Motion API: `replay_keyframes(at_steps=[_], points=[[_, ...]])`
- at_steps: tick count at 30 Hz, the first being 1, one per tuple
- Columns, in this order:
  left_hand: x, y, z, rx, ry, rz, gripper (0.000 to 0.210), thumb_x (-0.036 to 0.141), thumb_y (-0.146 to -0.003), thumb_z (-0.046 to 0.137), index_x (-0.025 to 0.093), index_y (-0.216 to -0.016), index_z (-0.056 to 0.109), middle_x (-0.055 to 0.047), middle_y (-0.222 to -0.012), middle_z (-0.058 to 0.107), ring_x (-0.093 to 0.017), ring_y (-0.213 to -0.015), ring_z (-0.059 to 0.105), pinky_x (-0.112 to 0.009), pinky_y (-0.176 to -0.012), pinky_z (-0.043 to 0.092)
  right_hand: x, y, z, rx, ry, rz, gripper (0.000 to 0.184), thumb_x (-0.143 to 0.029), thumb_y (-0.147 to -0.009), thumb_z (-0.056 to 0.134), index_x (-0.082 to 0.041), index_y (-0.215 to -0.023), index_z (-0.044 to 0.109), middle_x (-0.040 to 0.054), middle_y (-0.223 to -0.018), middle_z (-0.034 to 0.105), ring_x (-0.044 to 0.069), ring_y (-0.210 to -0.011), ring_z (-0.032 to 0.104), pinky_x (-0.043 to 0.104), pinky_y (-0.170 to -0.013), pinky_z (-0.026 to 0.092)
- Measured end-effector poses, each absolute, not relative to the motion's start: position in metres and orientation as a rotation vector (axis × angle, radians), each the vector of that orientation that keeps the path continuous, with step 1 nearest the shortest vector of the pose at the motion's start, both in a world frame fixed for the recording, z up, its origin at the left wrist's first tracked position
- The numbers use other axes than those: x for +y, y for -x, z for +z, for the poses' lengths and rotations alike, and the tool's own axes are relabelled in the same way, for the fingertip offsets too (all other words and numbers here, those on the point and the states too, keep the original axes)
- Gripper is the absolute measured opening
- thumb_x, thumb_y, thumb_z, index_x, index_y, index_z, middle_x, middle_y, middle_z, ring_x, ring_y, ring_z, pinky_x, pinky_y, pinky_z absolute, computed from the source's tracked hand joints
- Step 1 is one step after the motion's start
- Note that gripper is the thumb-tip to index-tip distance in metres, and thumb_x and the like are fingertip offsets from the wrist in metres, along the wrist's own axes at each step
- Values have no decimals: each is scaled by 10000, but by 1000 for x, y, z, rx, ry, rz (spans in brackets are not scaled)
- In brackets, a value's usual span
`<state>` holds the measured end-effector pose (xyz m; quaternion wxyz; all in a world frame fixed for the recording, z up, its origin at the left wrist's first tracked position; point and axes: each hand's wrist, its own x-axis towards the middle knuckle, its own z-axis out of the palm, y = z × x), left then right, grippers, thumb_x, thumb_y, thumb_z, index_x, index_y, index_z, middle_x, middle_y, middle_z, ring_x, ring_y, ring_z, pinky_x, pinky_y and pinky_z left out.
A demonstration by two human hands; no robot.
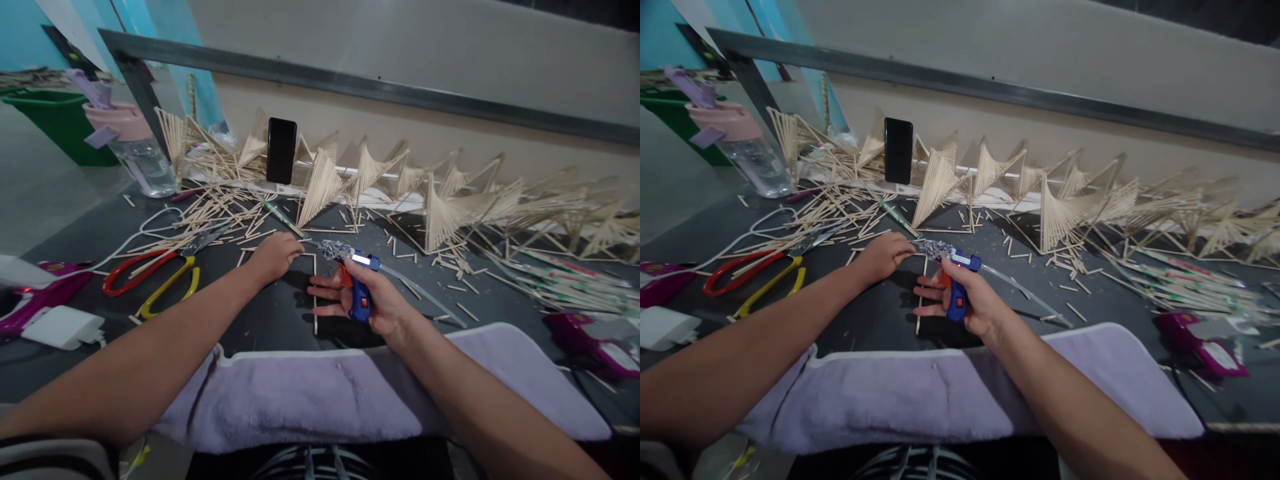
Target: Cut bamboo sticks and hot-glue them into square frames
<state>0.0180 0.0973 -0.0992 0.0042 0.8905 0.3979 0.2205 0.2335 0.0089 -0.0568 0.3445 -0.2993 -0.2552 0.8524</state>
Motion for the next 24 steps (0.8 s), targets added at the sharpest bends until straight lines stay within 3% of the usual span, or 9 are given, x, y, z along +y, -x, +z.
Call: replay_keyframes(at_steps=[9, 14, 17, 24], points=[[97, -18, -96, 1251, -2773, 646, 182, 203, -834, 485, 175, -887, 656, -73, -889, 626, -185, -876, 551, -324, -810, 390, 14, -240, -52, -709, 844, 2177, 272, -402, -806, 542, -166, -676, 582, 98, -885, 671, 264, -980, 596, 462, -773, 505], [96, -18, -96, 1254, -2771, 658, 187, 200, -832, 481, 176, -875, 660, -71, -872, 624, -186, -861, 548, -324, -798, 393, 16, -244, -49, -750, 815, 2161, 266, -389, -808, 543, -160, -681, 588, 107, -982, 661, 266, -1028, 579, 453, -818, 492], [95, -19, -96, 1256, -2788, 674, 195, 176, -829, 469, 161, -870, 659, -75, -868, 622, -187, -852, 542, -321, -788, 395, 22, -244, -51, -785, 832, 2033, 256, -366, -803, 558, -154, -664, 592, 107, -1037, 647, 246, -1050, 572, 374, -844, 490], [96, -19, -96, 1234, -2807, 694, 209, 188, -834, 460, 165, -850, 667, -80, -856, 630, -190, -858, 549, -322, -782, 398, 44, -240, -66, -819, 902, 1894, 247, -351, -792, 572, -157, -640, 602, 92, -896, 681, 219, -951, 622, 226, -587, 513]])
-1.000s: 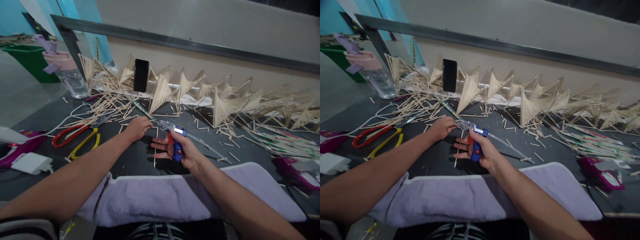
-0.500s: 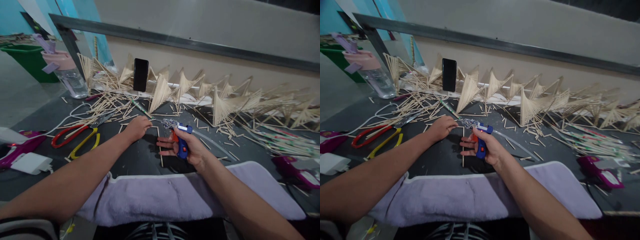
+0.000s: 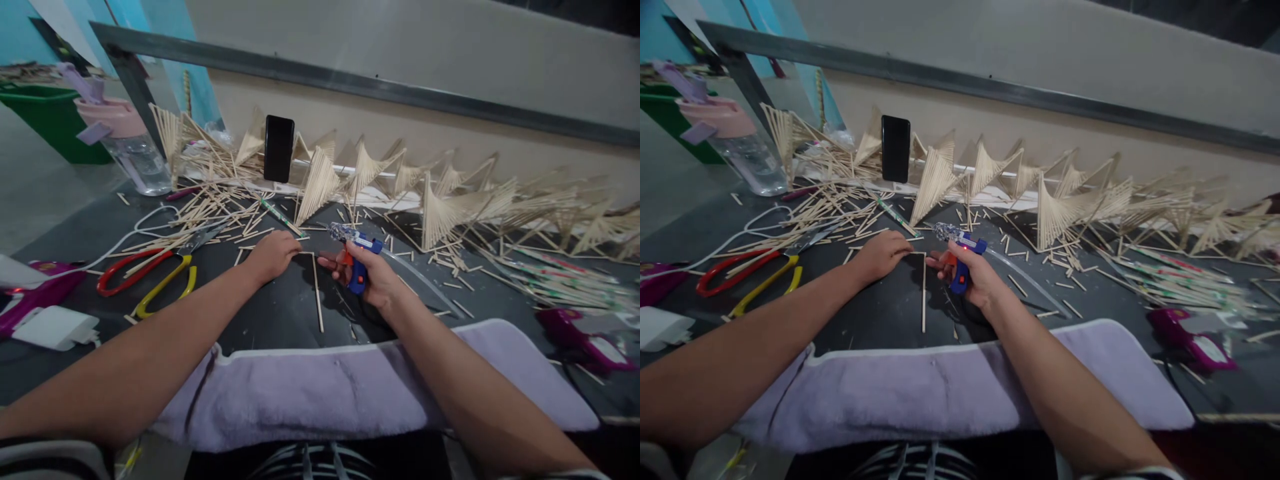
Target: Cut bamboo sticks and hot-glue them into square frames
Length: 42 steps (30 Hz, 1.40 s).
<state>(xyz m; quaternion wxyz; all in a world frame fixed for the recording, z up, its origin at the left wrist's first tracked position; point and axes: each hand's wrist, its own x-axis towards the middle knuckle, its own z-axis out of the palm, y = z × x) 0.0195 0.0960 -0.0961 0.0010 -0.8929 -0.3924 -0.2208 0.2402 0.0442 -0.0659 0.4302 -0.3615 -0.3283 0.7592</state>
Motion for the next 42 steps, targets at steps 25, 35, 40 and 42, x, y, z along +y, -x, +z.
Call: replay_keyframes(at_steps=[25, 35, 40, 42], points=[[96, -20, -96, -1252, 2789, -607, 209, 166, -820, 456, 169, -845, 663, -72, -847, 619, -195, -835, 541, -317, -769, 401, 55, -242, -78, -865, 903, 1980, 245, -344, -802, 561, -140, -678, 618, 87, -979, 668, 183, -829, 649, 229, -583, 496], [95, -21, -95, -1258, 2785, -598, 215, 170, -819, 446, 172, -828, 661, -70, -835, 615, -189, -818, 542, -316, -762, 395, 55, -242, -78, -856, 886, 1998, 247, -341, -805, 556, -141, -672, 612, 92, -990, 662, 182, -827, 645, 225, -559, 478], [95, -21, -95, -1253, 2777, -603, 211, 165, -815, 447, 169, -834, 658, -73, -838, 617, -192, -820, 540, -318, -761, 394, 54, -242, -76, -847, 889, 2006, 233, -333, -801, 562, -144, -671, 601, 92, -1008, 660, 180, -821, 646, 219, -544, 465], [95, -21, -95, -1253, 2776, -599, 215, 169, -817, 445, 169, -843, 659, -75, -841, 617, -191, -815, 539, -320, -760, 394, 54, -242, -76, -841, 893, 2009, 232, -333, -798, 566, -143, -668, 598, 94, -1003, 662, 180, -823, 646, 220, -543, 463]])
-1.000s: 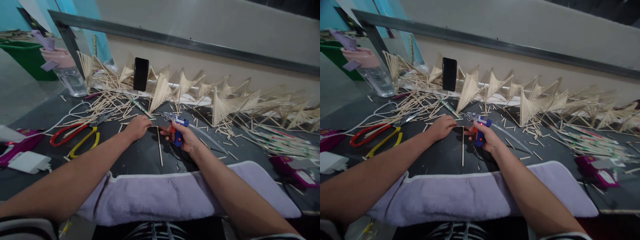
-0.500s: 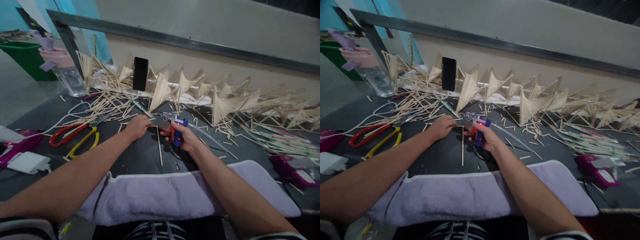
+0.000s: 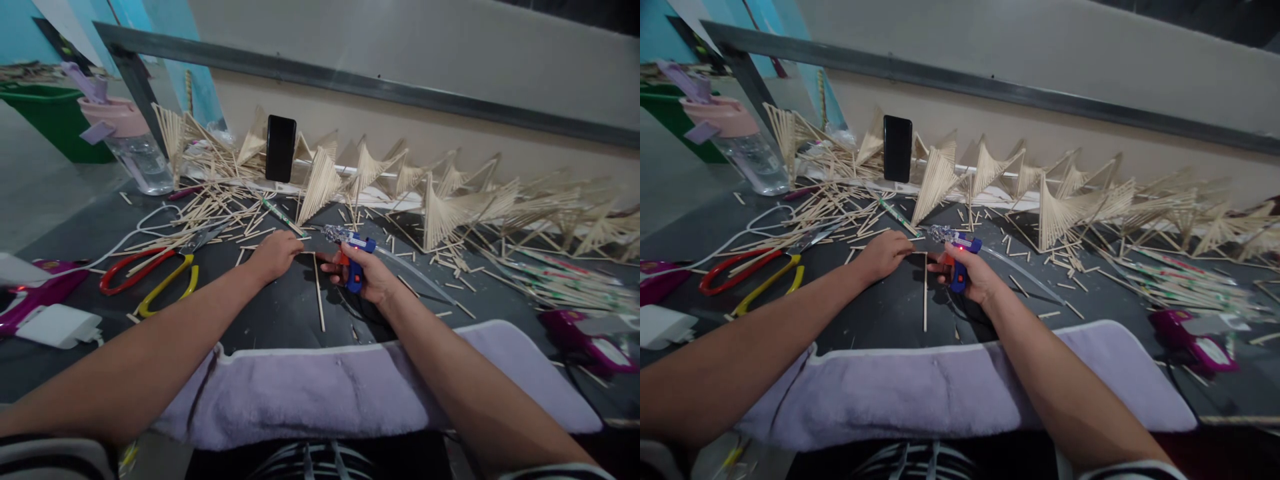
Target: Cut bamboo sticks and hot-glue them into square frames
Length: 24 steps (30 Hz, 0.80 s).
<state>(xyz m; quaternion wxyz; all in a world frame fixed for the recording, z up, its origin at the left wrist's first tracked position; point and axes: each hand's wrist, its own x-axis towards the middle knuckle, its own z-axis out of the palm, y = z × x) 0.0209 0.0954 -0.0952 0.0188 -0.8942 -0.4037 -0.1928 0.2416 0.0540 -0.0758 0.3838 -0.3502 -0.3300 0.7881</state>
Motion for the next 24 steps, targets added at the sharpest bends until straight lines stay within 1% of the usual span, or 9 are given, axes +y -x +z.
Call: replay_keyframes(at_steps=[8, 14, 19, 21, 24], points=[[97, -20, -96, -1245, 2790, -555, 211, 175, -816, 448, 168, -841, 657, -76, -839, 612, -195, -832, 539, -321, -762, 395, 54, -242, -77, -829, 867, 2027, 228, -325, -794, 575, -136, -670, 606, 99, -1064, 642, 180, -827, 641, 222, -546, 461], [94, -22, -95, -1253, 2777, -577, 222, 187, -839, 433, 161, -845, 654, -79, -850, 616, -195, -841, 544, -322, -773, 406, 55, -242, -78, -844, 858, 2020, 228, -331, -785, 583, -140, -663, 610, 96, -1053, 648, 169, -781, 642, 214, -531, 456], [93, -14, -89, -1293, 2799, -639, 263, 174, -838, 431, 139, -1010, 627, -93, -960, 622, -187, -930, 544, -300, -842, 411, 53, -243, -75, -841, 871, 1988, 228, -336, -780, 585, -143, -662, 612, 92, -1022, 657, 159, -738, 642, 211, -517, 456], [95, -2, -82, -1374, 2801, -588, 285, 167, -832, 416, 153, -1023, 627, -81, -975, 627, -177, -947, 547, -283, -846, 415, 52, -244, -75, -827, 876, 1977, 229, -336, -781, 582, -143, -660, 611, 87, -1026, 655, 154, -729, 642, 213, -520, 460], [100, 20, -68, -1556, 2769, -399, 290, 205, -815, 417, 187, -981, 654, -58, -985, 644, -177, -939, 566, -276, -833, 424, 52, -246, -75, -824, 875, 1963, 232, -342, -781, 580, -144, -665, 613, 80, -996, 661, 145, -695, 637, 218, -518, 462]])
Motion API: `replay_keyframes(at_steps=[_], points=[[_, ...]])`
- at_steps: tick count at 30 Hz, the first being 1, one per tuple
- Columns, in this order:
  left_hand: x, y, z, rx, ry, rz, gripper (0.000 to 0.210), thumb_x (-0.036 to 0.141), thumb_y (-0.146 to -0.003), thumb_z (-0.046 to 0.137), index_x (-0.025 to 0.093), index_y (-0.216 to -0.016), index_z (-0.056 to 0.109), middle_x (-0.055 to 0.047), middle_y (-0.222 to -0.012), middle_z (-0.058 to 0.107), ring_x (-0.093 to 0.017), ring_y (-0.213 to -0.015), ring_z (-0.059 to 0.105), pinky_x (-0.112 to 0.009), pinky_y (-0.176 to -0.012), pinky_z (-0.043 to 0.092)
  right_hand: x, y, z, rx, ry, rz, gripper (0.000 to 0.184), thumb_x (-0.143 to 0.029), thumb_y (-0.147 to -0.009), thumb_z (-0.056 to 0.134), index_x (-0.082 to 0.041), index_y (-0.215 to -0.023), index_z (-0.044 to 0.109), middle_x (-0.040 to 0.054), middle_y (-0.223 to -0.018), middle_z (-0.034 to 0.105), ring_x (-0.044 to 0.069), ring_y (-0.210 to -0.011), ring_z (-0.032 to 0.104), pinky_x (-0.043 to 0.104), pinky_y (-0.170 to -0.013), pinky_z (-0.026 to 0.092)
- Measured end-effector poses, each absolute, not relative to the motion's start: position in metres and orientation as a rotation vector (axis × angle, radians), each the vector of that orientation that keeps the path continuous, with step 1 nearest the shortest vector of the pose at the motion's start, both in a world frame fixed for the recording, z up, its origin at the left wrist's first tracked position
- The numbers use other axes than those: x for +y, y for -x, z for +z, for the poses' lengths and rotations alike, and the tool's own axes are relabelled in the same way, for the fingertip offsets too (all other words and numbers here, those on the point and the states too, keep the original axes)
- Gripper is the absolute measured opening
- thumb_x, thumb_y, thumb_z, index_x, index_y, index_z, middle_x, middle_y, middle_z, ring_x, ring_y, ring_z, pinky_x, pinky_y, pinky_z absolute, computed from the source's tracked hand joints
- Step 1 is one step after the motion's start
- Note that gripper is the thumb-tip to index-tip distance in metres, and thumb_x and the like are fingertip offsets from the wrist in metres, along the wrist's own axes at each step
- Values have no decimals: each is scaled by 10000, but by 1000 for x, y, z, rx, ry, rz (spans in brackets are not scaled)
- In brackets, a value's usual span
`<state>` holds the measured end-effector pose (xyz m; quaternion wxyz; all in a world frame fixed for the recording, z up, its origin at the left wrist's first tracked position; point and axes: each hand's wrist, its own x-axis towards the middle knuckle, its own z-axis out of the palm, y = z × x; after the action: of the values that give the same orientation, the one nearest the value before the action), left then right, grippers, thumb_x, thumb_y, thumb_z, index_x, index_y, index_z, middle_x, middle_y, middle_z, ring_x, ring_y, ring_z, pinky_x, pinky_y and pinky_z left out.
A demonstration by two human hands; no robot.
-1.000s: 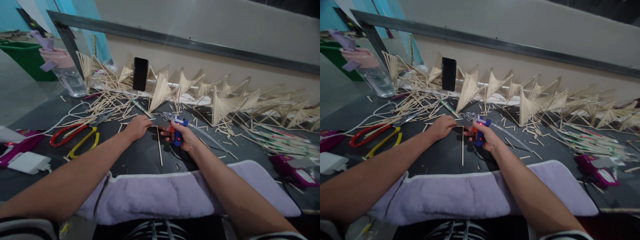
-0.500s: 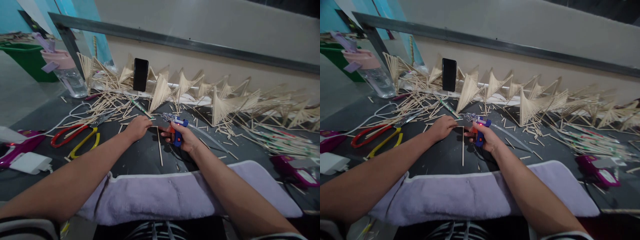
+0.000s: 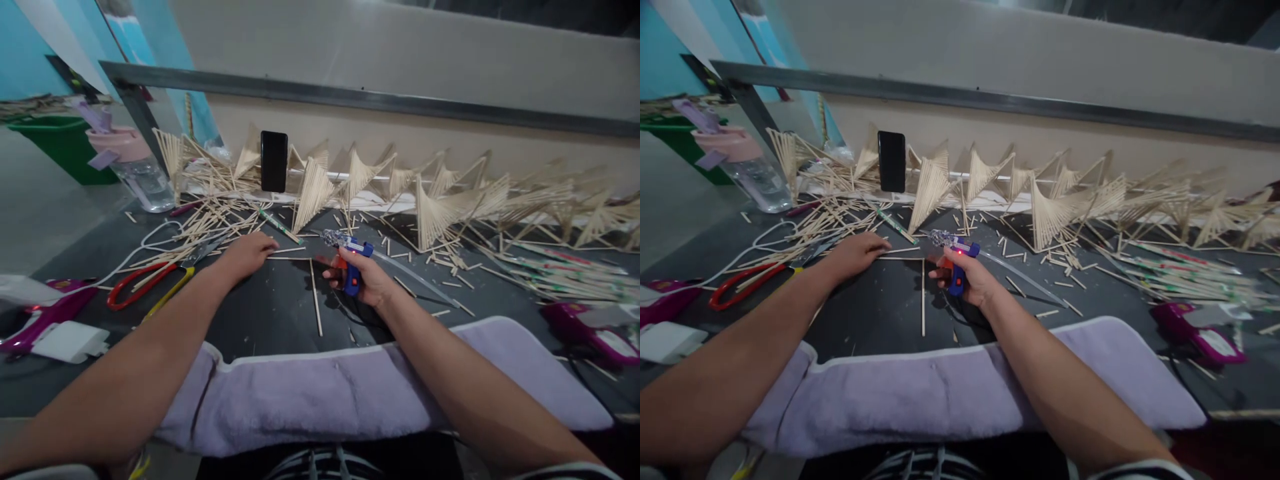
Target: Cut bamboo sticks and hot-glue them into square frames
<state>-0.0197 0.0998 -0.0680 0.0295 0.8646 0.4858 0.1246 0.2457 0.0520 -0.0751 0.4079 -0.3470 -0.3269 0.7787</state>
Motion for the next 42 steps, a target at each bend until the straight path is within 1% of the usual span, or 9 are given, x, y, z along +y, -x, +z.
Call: replay_keyframes(at_steps=[4, 8, 13, 16, 22, 31, 35, 39, 42], points=[[104, 42, -51, 1686, -2548, 174, 301, 262, -773, 457, 213, -987, 664, -38, -1020, 656, -183, -954, 576, -257, -822, 425, 51, -247, -77, -837, 839, 1960, 232, -349, -771, 597, -143, -665, 615, 64, -904, 673, 135, -664, 623, 217, -522, 458], [103, 56, -40, 1762, -2404, 101, 318, 333, -754, 485, 223, -993, 664, -23, -1016, 667, -187, -923, 592, -244, -789, 427, 50, -247, -76, -864, 795, 1982, 229, -342, -774, 596, -145, -660, 614, 68, -1002, 658, 116, -654, 607, 212, -529, 452], [103, 75, -31, 1612, -2181, 144, 361, 462, -722, 507, 230, -940, 677, 18, -921, 692, -170, -846, 604, -217, -749, 429, 48, -249, -74, -870, 793, 1983, 225, -349, -767, 603, -155, -656, 622, 72, -1025, 654, 111, -646, 600, 219, -528, 447], [103, 81, -27, 1708, -2135, 145, 349, 462, -694, 525, 230, -901, 683, 19, -779, 691, -159, -723, 597, -210, -631, 425, 48, -249, -74, -872, 791, 1984, 222, -350, -766, 604, -157, -658, 622, 71, -1022, 657, 112, -650, 602, 221, -530, 449], [96, 84, -26, 1779, -2033, -153, 290, 478, -609, 590, 205, -694, 640, 0, -616, 643, -146, -559, 565, -211, -484, 367, 48, -249, -76, -873, 772, 1994, 216, -341, -778, 594, -154, -674, 624, 69, -1068, 641, 104, -645, 601, 223, -542, 458], [97, 75, -31, 1916, -2125, -273, 90, 208, -554, 509, 187, -584, 592, -20, -595, 624, -161, -570, 561, -229, -489, 351, 48, -248, -75, -885, 796, 1975, 204, -340, -757, 616, -156, -668, 623, 70, -1029, 652, 110, -645, 599, 228, -545, 464], [99, 74, -28, 2070, -2114, 19, 80, 242, -591, 501, 184, -560, 546, -22, -561, 591, -168, -565, 544, -242, -492, 346, 48, -249, -76, -888, 771, 1974, 210, -344, -764, 608, -155, -674, 625, 69, -1021, 653, 110, -654, 600, 225, -548, 460], [99, 70, -32, 1967, -1892, 778, 219, 245, -659, 476, 180, -859, 538, 13, -575, 542, -133, -526, 518, -217, -476, 360, 48, -250, -77, -889, 780, 1945, 226, -356, -765, 602, -156, -663, 623, 68, -954, 669, 118, -657, 605, 220, -544, 451], [98, 62, -35, 1741, -1852, 1139, 308, 261, -732, 452, 184, -1028, 483, 30, -605, 491, -96, -479, 448, -196, -443, 329, 48, -251, -75, -885, 755, 1925, 221, -361, -757, 606, -161, -664, 622, 66, -991, 662, 119, -666, 606, 226, -555, 456]])
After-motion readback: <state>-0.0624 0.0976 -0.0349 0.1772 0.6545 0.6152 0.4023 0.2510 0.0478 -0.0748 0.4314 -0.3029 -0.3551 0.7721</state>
